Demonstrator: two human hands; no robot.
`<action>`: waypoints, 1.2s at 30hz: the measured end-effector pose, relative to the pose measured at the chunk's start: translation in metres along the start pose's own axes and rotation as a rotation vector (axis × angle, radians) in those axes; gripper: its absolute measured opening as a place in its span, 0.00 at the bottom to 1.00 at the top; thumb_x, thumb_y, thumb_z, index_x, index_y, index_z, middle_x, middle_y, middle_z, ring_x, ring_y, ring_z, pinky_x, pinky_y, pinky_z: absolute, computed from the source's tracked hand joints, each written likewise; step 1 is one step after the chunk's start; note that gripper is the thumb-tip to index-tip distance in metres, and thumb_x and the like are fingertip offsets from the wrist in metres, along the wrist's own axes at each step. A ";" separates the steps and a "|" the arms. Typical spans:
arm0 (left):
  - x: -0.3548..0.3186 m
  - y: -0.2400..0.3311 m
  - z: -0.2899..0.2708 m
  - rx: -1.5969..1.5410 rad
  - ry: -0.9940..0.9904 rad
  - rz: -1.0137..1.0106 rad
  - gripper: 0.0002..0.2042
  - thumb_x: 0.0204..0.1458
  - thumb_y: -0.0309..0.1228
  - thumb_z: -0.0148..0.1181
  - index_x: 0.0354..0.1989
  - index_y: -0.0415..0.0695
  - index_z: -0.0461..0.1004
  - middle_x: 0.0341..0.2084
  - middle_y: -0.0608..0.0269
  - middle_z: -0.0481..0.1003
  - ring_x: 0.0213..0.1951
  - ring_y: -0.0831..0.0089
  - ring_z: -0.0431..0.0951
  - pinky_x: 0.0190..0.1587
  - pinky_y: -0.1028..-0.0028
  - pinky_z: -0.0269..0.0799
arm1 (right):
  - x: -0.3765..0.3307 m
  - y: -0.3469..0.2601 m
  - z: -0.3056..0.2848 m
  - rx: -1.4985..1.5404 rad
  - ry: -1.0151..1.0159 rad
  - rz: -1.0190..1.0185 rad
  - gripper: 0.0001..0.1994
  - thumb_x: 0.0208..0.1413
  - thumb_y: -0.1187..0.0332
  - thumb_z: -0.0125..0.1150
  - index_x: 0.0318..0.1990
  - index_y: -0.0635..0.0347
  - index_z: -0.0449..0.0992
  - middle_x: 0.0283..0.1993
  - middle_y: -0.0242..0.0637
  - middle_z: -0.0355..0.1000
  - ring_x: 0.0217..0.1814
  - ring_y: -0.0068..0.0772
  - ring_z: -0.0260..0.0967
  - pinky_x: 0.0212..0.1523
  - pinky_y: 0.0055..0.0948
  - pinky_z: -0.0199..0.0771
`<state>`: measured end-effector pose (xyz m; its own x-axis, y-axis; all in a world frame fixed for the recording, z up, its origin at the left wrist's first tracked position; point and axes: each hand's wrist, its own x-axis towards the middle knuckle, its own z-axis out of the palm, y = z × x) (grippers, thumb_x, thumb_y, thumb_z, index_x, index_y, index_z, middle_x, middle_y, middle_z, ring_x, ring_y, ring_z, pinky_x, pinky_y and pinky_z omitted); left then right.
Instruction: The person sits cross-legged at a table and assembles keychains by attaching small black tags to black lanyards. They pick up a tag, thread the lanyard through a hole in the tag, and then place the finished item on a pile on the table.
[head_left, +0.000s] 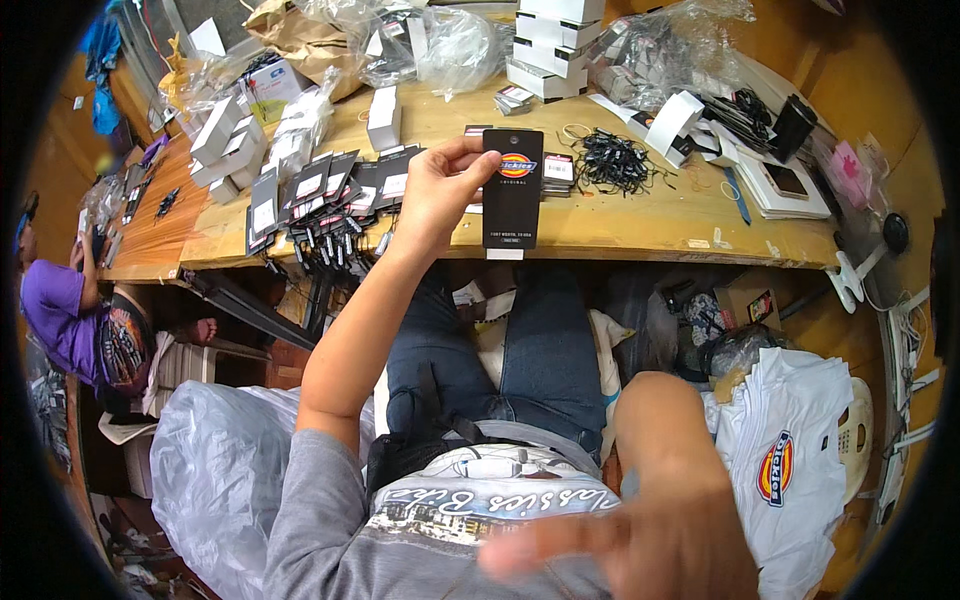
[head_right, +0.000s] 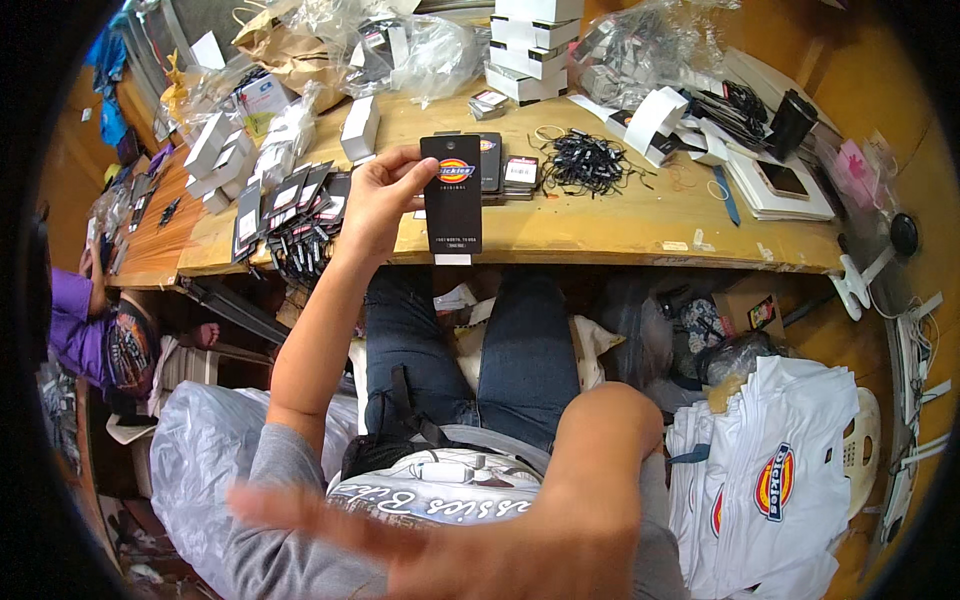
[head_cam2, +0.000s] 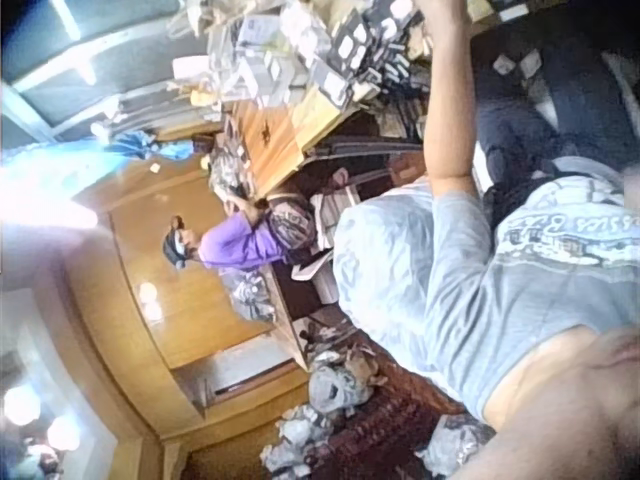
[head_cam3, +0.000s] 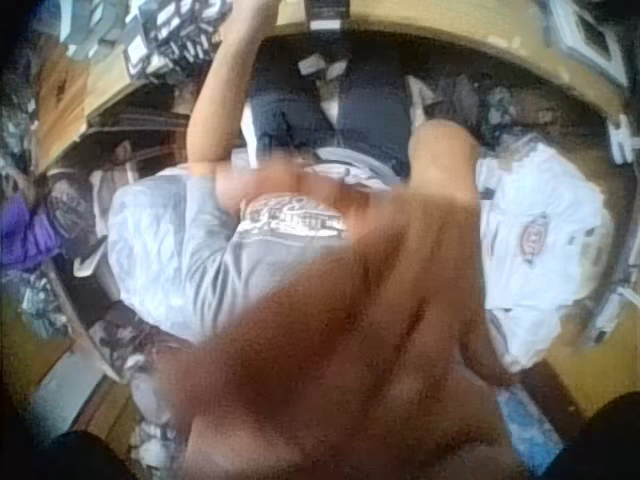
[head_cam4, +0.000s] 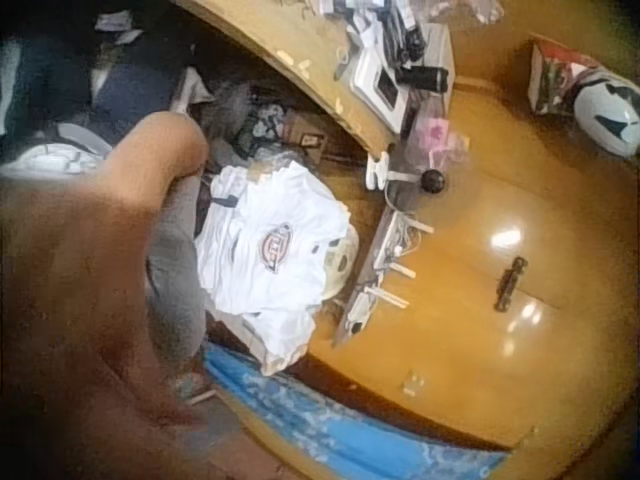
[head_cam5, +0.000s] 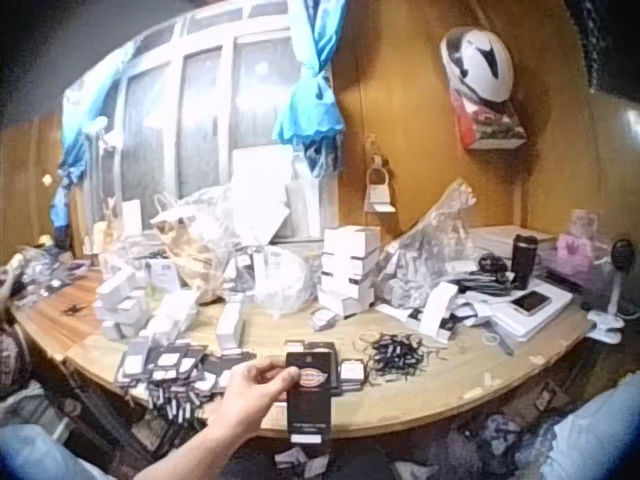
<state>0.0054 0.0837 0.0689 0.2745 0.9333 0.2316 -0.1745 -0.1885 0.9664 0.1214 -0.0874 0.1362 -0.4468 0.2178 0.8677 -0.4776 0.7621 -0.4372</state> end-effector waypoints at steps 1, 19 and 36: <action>-0.001 -0.001 0.006 0.003 -0.016 -0.007 0.09 0.44 0.30 0.54 0.32 0.39 0.69 0.25 0.66 0.73 0.26 0.85 0.70 0.26 0.85 0.65 | 0.000 -0.003 0.010 0.020 -0.031 -0.021 0.09 0.43 0.72 0.53 0.34 0.64 0.70 0.30 0.38 0.68 0.33 0.28 0.65 0.34 0.24 0.64; -0.021 -0.012 0.012 -0.077 -0.082 -0.045 0.09 0.44 0.25 0.52 0.34 0.35 0.67 0.27 0.61 0.72 0.28 0.82 0.72 0.30 0.83 0.68 | -0.032 -0.013 0.061 0.147 -0.070 -0.197 0.10 0.41 0.72 0.52 0.34 0.63 0.69 0.30 0.40 0.66 0.33 0.33 0.63 0.32 0.29 0.62; -0.048 -0.021 0.009 -0.460 -0.129 -0.175 0.08 0.51 0.28 0.40 0.38 0.40 0.58 0.33 0.55 0.68 0.34 0.69 0.72 0.38 0.75 0.69 | -0.060 0.042 0.050 -0.358 -0.171 -0.166 0.10 0.39 0.72 0.52 0.33 0.63 0.69 0.30 0.42 0.64 0.32 0.37 0.61 0.30 0.33 0.60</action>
<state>0.0047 0.0396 0.0387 0.4463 0.8881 0.1101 -0.5060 0.1489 0.8496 0.0903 -0.0984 0.0543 -0.5192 -0.0068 0.8546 -0.2747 0.9482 -0.1593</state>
